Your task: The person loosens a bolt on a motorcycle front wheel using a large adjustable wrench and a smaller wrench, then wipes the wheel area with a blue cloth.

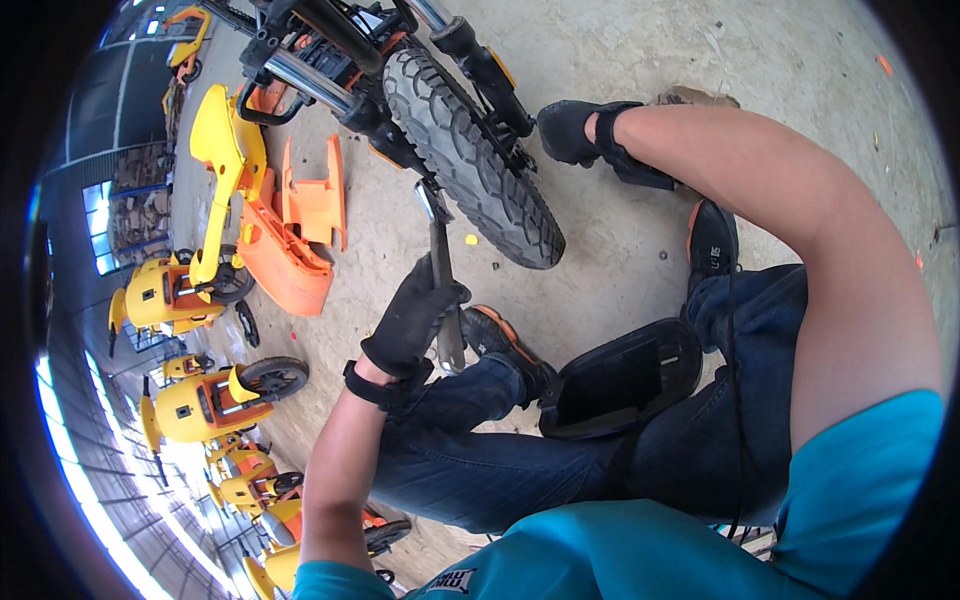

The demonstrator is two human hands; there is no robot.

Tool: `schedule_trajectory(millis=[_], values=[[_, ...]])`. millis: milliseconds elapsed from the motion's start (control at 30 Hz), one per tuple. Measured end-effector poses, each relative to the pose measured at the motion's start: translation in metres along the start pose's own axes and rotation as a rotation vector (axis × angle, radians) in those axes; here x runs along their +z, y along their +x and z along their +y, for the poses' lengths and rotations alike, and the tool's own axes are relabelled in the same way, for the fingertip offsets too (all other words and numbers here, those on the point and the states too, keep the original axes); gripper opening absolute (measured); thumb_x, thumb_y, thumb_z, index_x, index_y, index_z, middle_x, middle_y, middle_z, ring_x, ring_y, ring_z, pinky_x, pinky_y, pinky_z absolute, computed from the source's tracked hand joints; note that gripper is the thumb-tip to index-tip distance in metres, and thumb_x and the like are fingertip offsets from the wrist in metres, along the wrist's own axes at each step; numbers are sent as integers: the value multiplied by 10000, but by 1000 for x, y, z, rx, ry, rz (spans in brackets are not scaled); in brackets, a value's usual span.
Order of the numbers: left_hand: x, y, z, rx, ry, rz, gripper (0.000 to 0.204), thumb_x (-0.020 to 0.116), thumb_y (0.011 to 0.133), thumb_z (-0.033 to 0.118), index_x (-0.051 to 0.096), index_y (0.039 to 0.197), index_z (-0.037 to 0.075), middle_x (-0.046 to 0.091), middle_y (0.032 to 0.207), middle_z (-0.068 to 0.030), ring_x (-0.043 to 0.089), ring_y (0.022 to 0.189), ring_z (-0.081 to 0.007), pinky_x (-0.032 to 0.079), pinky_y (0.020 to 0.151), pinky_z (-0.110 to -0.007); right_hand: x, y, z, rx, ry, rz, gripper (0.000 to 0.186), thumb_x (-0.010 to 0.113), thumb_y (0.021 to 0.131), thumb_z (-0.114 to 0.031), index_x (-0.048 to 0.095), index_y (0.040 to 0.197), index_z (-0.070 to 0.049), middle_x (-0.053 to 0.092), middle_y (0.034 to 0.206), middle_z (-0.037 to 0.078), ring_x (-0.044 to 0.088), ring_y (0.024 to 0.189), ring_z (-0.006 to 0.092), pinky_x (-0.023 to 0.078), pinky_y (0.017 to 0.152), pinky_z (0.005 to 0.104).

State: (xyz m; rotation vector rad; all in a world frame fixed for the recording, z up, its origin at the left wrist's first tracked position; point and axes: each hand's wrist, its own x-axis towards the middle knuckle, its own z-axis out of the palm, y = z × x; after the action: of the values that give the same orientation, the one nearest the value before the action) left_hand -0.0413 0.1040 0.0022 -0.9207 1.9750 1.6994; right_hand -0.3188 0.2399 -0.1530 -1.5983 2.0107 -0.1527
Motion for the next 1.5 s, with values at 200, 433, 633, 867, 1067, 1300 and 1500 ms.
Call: schedule_trajectory(millis=[200, 433, 633, 867, 1067, 1300, 1500], values=[[21, 3, -5, -32, -78, 16, 288, 589, 787, 77, 424, 1023, 53, 485, 782, -8, 513, 707, -89, 446, 613, -240, -4, -6, -5, -12, 2, 34, 144, 542, 766, -129, 584, 780, 8, 620, 657, 147, 630, 617, 263, 489, 568, 370], [30, 22, -40, -11, -41, 90, 357, 543, 796, 96, 333, 1069, 1, 510, 767, -99, 552, 540, -176, 494, 438, -310, 5, 1, 5, -44, 312, -15, 172, 482, 838, -131, 509, 817, 37, 598, 611, 117, 609, 502, 243, 465, 444, 371], [39, 33, -46, -116, -223, 106, 242, 552, 861, 187, 428, 967, 7, 533, 729, -105, 551, 473, -201, 498, 421, -318, -5, -29, -40, 273, 452, 263, 298, 452, 840, -99, 439, 1095, 55, 595, 658, 160, 586, 466, 243, 448, 411, 356], [39, 38, -51, -152, -253, 101, 242, 541, 856, 170, 420, 999, 17, 528, 703, -109, 549, 453, -226, 498, 396, -351, 15, -23, -42, 187, 141, 458, 430, 415, 836, -93, 398, 1224, 91, 609, 782, 234, 601, 739, 364, 465, 635, 444], [40, 39, -55, -141, -259, 99, 250, 538, 847, 163, 404, 1002, 20, 520, 706, -109, 543, 447, -232, 497, 395, -355, 5, -30, -47, 206, 201, 394, 431, 417, 837, -98, 403, 1224, 90, 608, 809, 234, 590, 779, 380, 453, 671, 456], [54, 47, -63, -81, -238, 147, 253, 522, 831, 137, 366, 988, 13, 494, 715, -120, 529, 448, -223, 500, 395, -353, 3, -32, -43, 210, 143, 379, 462, 420, 827, -88, 397, 1259, 77, 611, 843, 233, 593, 810, 368, 461, 698, 441], [63, 70, -113, -40, -18, 316, 272, 522, 843, 141, 341, 1002, 16, 501, 739, -134, 558, 522, -241, 505, 419, -354, -9, -27, -41, 193, 146, 346, 405, 409, 824, -74, 462, 1199, 69, 615, 878, 236, 593, 836, 369, 466, 716, 436]])
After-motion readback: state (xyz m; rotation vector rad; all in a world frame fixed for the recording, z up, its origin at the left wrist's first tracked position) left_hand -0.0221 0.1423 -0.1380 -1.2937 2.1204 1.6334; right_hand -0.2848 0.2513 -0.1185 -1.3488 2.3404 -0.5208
